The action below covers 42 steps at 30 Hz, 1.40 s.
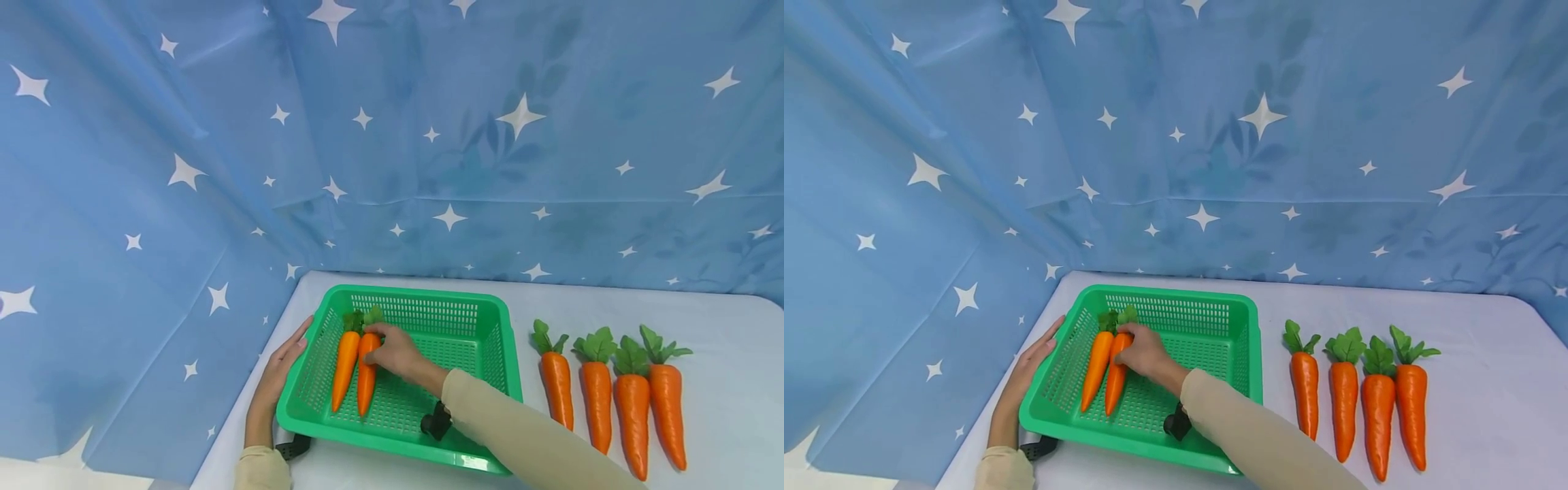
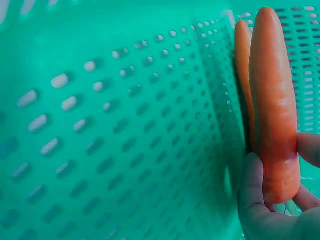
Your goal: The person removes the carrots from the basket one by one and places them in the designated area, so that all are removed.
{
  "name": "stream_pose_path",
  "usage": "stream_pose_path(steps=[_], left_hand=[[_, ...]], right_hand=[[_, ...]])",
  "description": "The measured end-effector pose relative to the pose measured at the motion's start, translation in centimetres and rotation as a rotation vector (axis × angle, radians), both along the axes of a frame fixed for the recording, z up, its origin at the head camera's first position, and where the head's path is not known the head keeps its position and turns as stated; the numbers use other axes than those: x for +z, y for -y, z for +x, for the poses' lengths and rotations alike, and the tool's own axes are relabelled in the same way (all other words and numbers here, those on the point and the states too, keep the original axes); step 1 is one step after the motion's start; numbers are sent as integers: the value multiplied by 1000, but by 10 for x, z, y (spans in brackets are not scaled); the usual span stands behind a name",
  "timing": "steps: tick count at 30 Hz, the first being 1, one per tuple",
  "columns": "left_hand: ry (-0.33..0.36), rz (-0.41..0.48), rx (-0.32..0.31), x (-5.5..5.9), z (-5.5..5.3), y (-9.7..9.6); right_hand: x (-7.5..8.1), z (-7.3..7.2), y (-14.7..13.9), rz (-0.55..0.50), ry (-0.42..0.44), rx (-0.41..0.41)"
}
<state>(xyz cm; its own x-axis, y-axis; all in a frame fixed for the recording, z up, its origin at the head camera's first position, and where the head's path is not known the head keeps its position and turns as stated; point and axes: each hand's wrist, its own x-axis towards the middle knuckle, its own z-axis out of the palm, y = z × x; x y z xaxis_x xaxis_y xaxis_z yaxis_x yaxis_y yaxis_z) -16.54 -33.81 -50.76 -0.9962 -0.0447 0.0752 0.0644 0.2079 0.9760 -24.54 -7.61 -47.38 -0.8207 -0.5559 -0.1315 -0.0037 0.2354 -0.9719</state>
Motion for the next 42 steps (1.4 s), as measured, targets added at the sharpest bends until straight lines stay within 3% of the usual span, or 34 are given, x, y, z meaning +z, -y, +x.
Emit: stream_pose_path(steps=[15,24,42], left_hand=[[-19,-9,-5,0,0,-1],[5,-16,4,-1,0,0],[-17,-11,-16,3,4,-2]], right_hand=[[24,-6,-5,-158,78,39],[33,-9,-12,-224,120,30],[61,1,-30,-279,100,20]])
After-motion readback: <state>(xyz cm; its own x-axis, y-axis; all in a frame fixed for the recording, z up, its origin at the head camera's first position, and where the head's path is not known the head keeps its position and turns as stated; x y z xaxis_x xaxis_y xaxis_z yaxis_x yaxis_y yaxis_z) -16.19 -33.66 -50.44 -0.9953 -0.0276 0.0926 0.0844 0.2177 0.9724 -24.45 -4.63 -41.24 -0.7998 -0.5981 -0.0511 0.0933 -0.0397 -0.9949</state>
